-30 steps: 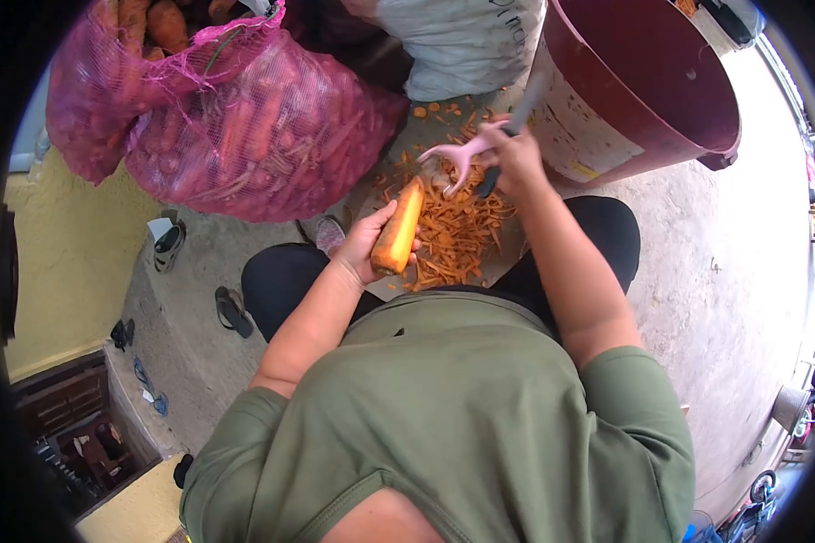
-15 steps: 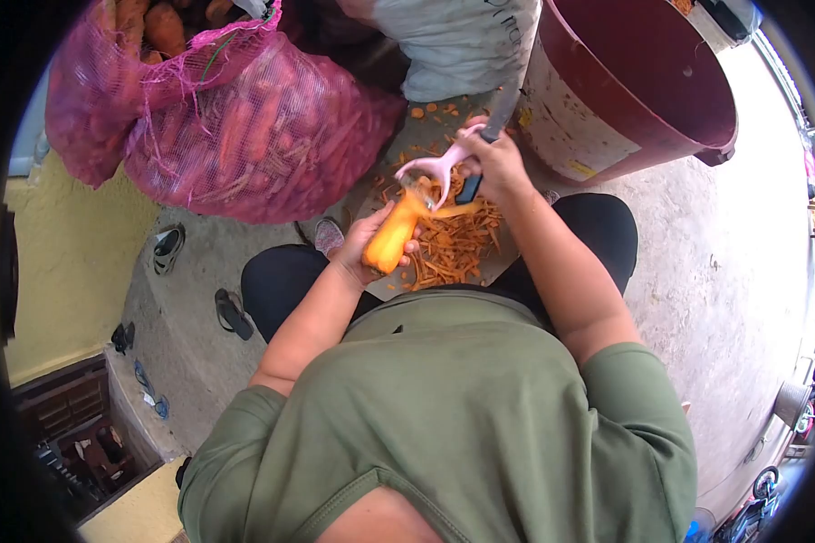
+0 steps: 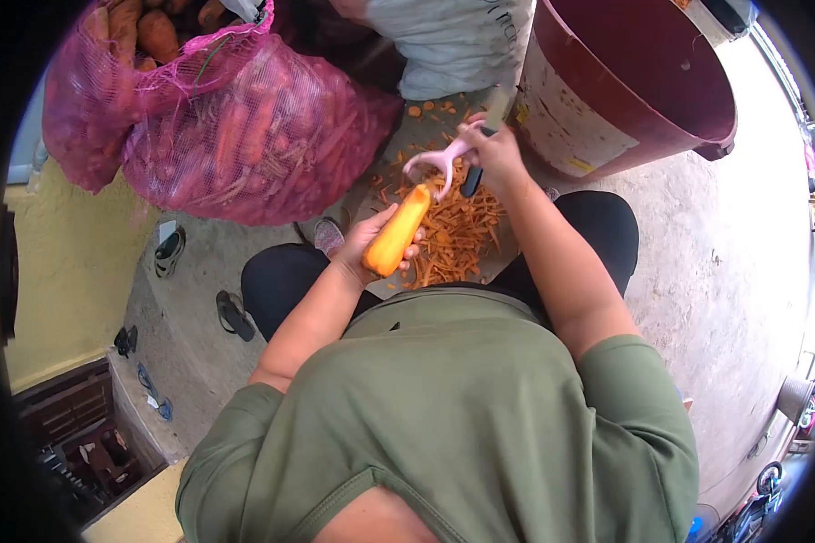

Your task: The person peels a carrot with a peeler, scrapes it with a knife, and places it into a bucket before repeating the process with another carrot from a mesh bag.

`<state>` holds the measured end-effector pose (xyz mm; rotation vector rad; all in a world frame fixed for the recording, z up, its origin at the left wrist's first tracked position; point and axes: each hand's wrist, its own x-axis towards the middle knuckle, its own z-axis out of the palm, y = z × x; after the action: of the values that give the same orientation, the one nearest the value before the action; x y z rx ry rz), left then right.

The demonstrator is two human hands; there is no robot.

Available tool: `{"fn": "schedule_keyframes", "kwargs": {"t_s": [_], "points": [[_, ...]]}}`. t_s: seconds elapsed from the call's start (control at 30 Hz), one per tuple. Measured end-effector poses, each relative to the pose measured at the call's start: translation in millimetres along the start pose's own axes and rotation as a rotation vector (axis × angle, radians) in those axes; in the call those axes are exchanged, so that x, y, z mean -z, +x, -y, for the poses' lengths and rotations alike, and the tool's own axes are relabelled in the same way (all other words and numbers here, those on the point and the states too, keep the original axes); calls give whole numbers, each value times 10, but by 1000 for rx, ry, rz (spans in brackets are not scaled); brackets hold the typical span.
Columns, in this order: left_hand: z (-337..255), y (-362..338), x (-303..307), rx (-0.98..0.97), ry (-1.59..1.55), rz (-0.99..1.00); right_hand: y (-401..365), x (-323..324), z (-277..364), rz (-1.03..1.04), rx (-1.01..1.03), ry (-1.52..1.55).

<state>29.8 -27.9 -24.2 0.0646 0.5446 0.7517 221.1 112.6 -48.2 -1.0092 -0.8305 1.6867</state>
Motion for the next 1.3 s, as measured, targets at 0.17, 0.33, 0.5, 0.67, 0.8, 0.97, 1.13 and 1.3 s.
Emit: {"fn": "schedule_keyframes", "kwargs": {"t_s": [0.17, 0.33, 0.5, 0.67, 0.8, 0.97, 1.13, 1.3], "points": [[-54, -105, -59, -45, -10, 68, 173, 388, 104, -106, 18, 157], [-47, -43, -2, -7, -25, 3, -132, -113, -14, 188, -116, 135], [-32, -75, -13, -47, 131, 22, 119, 290, 39, -157, 19, 87], [-65, -21, -38, -99, -13, -192, -191, -171, 182, 44, -121, 74], [-49, 37, 9, -80, 111, -229, -595, -548, 107, 526, -250, 127], [40, 12, 59, -2, 23, -154, 113, 197, -182, -110, 26, -116], [-48, -13, 39, -37, 25, -220, -158, -118, 146, -33, -85, 43], [-29, -21, -160, -76, 12, -288, -642, -617, 164, 519, -237, 169]]}}
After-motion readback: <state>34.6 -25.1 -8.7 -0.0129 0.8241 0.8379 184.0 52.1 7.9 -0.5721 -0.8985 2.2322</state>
